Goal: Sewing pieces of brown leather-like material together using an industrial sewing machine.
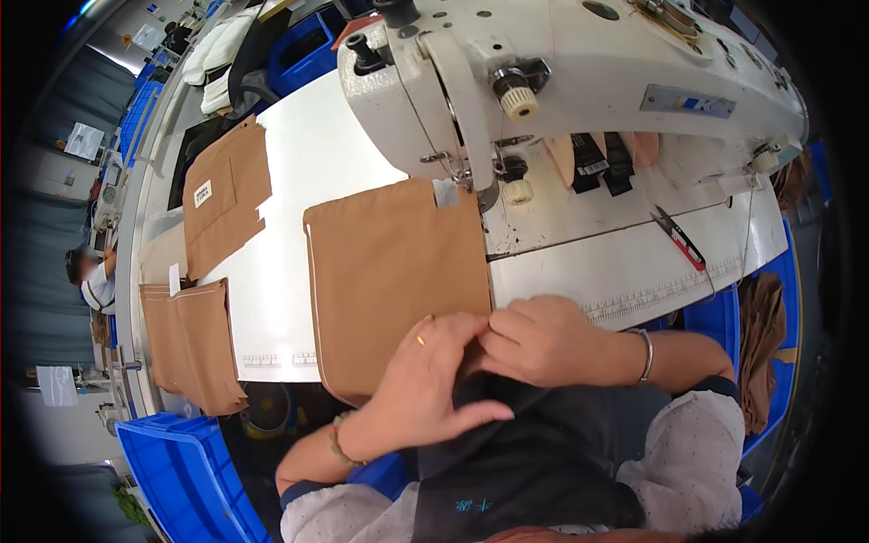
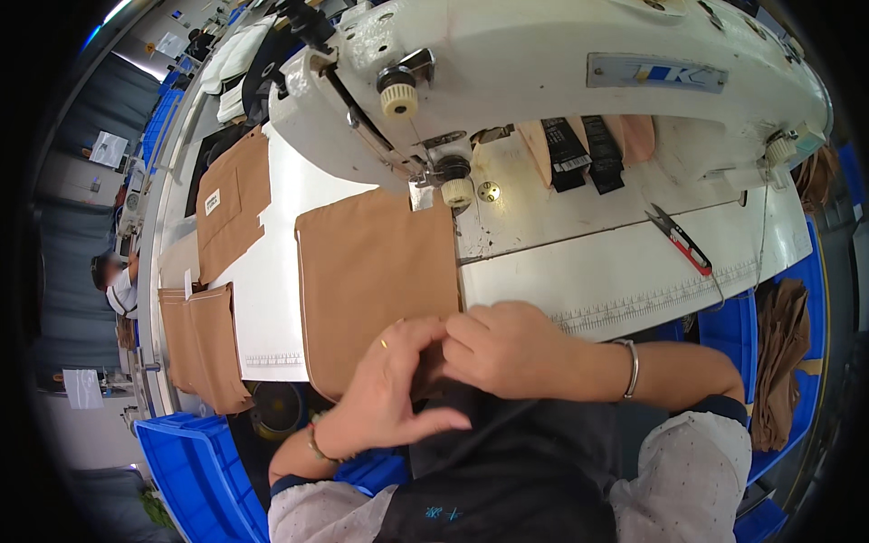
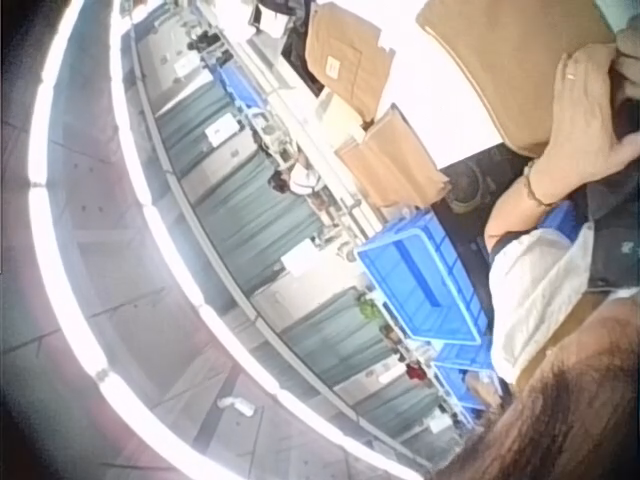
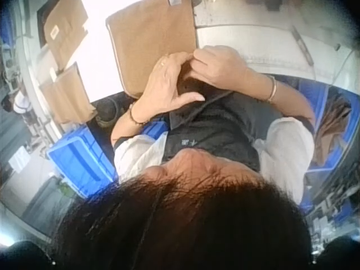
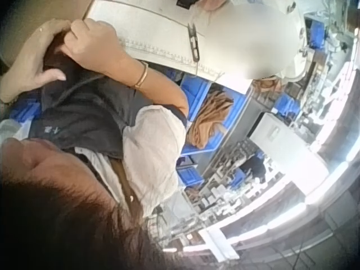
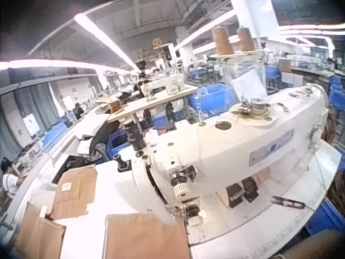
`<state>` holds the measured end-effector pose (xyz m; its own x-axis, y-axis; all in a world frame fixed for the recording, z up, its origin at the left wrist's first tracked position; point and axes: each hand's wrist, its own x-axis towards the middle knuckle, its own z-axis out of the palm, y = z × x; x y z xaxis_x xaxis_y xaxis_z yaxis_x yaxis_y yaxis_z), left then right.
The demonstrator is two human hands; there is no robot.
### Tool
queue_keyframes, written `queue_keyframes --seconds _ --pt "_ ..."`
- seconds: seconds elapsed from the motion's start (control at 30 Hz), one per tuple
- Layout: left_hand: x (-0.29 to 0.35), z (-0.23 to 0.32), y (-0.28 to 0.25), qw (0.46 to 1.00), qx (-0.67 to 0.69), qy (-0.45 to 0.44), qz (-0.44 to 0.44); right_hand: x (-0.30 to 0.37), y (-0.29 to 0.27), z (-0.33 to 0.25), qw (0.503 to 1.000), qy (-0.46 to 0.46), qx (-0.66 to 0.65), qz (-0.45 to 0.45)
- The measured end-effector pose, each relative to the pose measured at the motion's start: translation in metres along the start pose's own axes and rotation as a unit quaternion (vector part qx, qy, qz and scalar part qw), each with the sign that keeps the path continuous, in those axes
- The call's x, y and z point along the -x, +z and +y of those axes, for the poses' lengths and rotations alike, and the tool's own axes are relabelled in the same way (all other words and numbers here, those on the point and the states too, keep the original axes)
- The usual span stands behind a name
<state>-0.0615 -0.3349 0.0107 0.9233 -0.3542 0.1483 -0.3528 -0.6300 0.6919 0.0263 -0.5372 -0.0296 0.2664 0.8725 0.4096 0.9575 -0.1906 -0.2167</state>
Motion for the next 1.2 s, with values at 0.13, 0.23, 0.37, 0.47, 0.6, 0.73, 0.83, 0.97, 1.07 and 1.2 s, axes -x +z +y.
queue_keyframes --seconds 0.13,0.23,0.37,0.47,0.6,0.73,0.83,0.97,1.07,1.2 --pt "0.056 -0.013 0.059 0.965 -0.237 0.031 0.112 0.024 0.031 -0.043 0.981 0.019 -0.128 0.147" --pt "0.077 -0.021 0.062 0.962 -0.2 0.038 0.183 0.042 0.049 -0.068 0.939 0.128 -0.194 0.253" --pt "0.08 -0.005 0.052 0.948 -0.238 0.046 0.208 0.063 0.079 -0.084 0.769 0.44 -0.417 0.203" --pt "0.079 0.004 0.049 0.936 -0.284 0.07 0.196 0.054 0.086 -0.084 0.739 0.41 -0.515 0.142" --pt "0.087 0.006 0.051 0.94 -0.285 0.116 0.144 0.062 0.075 -0.09 0.679 0.406 -0.609 0.063" --pt "0.086 0.002 0.063 0.947 -0.272 0.113 0.13 0.07 0.044 -0.098 0.634 0.429 -0.643 0.01" --pt "0.083 0.004 0.066 0.95 -0.267 0.116 0.115 0.073 0.033 -0.098 0.631 0.439 -0.64 -0.008" --pt "0.083 0.003 0.068 0.95 -0.266 0.12 0.107 0.078 0.039 -0.098 0.603 0.433 -0.67 -0.012" --pt "0.084 0.003 0.069 0.949 -0.273 0.125 0.099 0.077 0.04 -0.098 0.587 0.433 -0.684 -0.016" --pt "0.082 0.004 0.072 0.949 -0.275 0.118 0.101 0.079 0.041 -0.096 0.56 0.43 -0.708 -0.02"
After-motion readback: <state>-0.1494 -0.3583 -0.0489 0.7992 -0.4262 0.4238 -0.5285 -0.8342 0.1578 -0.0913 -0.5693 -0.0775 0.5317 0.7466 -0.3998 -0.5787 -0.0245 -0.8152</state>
